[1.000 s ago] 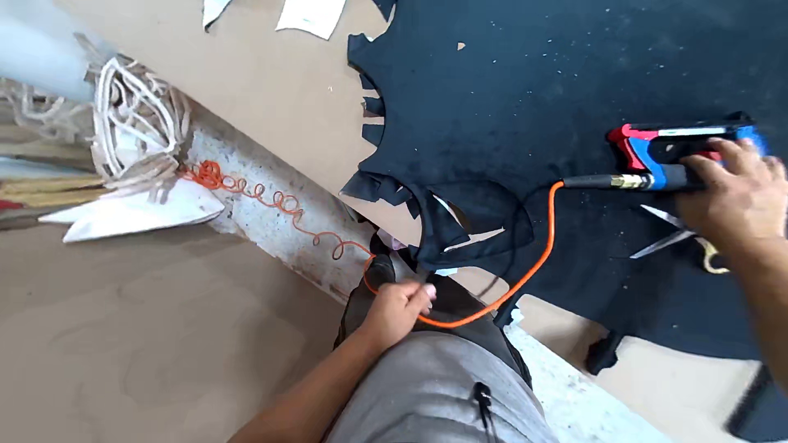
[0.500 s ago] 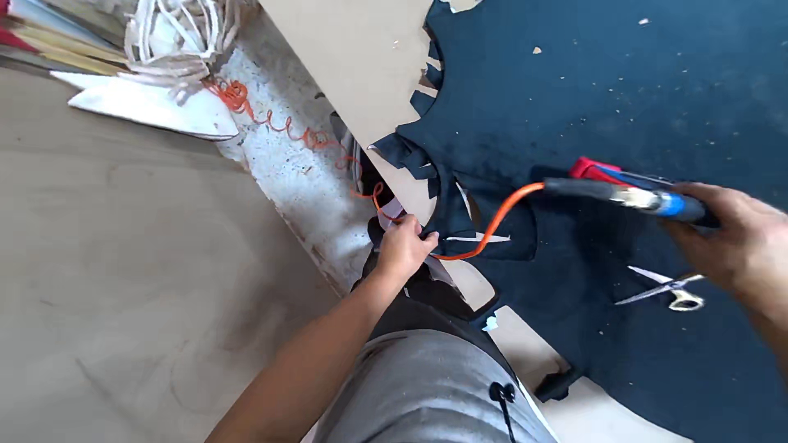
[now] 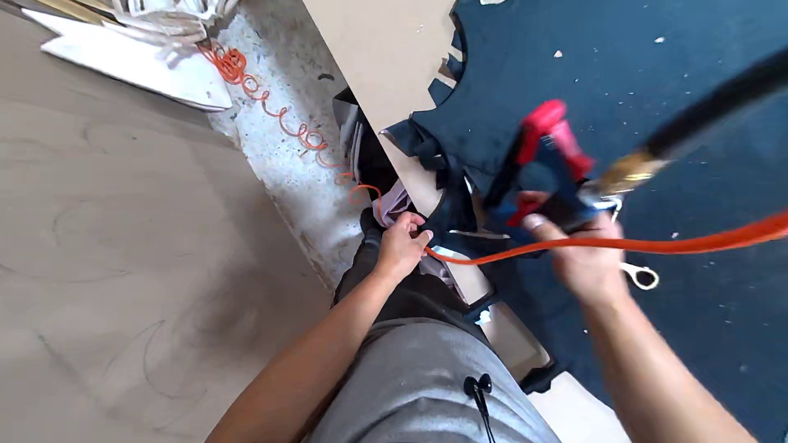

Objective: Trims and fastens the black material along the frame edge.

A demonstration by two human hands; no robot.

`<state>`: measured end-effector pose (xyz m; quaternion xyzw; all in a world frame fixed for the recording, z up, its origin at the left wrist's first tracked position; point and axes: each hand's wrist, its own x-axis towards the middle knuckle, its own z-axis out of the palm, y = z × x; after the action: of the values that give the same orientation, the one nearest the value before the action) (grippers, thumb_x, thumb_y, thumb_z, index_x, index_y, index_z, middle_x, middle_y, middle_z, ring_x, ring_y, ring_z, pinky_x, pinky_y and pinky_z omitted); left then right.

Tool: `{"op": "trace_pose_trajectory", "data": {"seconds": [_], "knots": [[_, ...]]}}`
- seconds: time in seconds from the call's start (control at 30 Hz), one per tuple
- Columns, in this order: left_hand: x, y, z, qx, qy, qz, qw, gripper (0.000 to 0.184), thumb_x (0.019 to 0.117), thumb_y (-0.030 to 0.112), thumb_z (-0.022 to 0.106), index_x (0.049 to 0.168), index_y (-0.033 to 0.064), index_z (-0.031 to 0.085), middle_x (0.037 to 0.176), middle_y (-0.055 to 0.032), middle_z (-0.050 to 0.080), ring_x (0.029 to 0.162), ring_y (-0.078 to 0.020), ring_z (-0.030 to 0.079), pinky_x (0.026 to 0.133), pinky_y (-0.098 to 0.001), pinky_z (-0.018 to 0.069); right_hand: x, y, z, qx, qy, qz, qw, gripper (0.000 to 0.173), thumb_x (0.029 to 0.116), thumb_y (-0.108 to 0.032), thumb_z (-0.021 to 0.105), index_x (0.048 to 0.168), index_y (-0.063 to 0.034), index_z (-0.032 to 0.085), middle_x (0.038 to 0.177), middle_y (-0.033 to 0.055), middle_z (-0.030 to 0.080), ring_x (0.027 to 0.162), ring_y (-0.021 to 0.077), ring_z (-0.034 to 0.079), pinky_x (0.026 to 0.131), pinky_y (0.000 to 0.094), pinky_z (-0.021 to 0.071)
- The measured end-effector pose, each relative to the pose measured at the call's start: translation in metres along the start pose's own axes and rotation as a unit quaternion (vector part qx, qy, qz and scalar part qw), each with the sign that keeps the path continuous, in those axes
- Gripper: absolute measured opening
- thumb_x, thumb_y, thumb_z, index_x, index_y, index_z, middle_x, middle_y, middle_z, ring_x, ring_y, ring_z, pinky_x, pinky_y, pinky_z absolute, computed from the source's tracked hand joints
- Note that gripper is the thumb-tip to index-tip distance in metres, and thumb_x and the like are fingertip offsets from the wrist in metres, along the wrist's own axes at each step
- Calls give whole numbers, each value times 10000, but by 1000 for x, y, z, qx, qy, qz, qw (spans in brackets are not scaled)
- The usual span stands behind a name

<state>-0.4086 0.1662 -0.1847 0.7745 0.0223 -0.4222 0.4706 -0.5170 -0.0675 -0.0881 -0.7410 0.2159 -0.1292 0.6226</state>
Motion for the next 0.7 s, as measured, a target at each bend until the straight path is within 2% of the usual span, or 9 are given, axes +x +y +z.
{"op": "trace_pose_trajectory", "data": {"seconds": [0.1,0.17,0.23,0.3,0.43,0.5,0.57,0.6,0.7], "knots": [[2,2,-5,13,-13,-4,1000,298,1006,161,667,1276,55,599,998,-103,714,689,-216,718,647,-416,647,-15,31,30,22,-35,16,999,317,950,-106,712,1246,-30,631,1153,104,750,1041,255,736,921,449,630],[7,2,-8,-5,-26,-5,1000,272,1012,135,648,1262,38,602,1001,-113,711,711,-214,718,677,-410,643,-24,47,44,58,-48,7,997,303,954,-149,713,1217,-16,642,1145,125,749,1053,277,729,946,455,614],[6,-4,-7,-22,-22,-5,999,253,1002,87,626,1245,19,609,999,-122,719,723,-214,725,689,-404,645,-34,58,51,60,-51,-3,997,330,902,-106,757,1198,-3,654,1186,132,736,1081,278,719,961,443,608],[9,-5,-5,-41,-9,5,999,232,996,57,608,1223,5,607,980,-125,722,710,-209,734,684,-390,655,-34,63,53,50,-71,-4,996,438,841,-51,809,1234,3,625,1267,139,706,1142,291,702,999,450,603],[7,-11,-3,-72,-25,19,997,267,980,67,657,1229,-3,591,988,-130,714,746,-222,744,711,-394,663,-41,52,51,20,-53,0,998,379,838,-18,777,1192,-24,644,1195,117,748,1095,280,729,962,458,620],[9,-13,-3,-84,-28,26,996,321,952,74,696,1245,-2,586,971,-128,718,766,-233,747,727,-417,663,-45,47,46,-65,-34,-28,997,363,837,-57,783,1179,-44,664,1152,64,755,1038,202,735,916,410,633],[11,-18,-2,-96,-31,36,994,335,945,74,700,1251,3,582,964,-128,722,771,-238,740,730,-429,655,-44,48,42,-143,-52,-69,986,292,843,-98,779,1118,-84,682,1139,5,757,985,87,728,860,308,632],[11,-18,-1,-90,-33,39,995,325,954,82,696,1248,8,581,962,-125,718,774,-235,738,731,-427,654,-42,51,40,-150,-66,-63,984,276,842,-106,772,1099,-87,675,1130,1,757,979,70,722,853,287,623],[12,-10,-2,-54,-27,31,998,298,975,119,687,1237,12,595,950,-117,724,763,-226,747,729,-422,661,-28,58,34,-66,-95,10,993,314,862,-87,754,1160,-26,678,1150,88,753,1082,220,723,967,424,610]]}}
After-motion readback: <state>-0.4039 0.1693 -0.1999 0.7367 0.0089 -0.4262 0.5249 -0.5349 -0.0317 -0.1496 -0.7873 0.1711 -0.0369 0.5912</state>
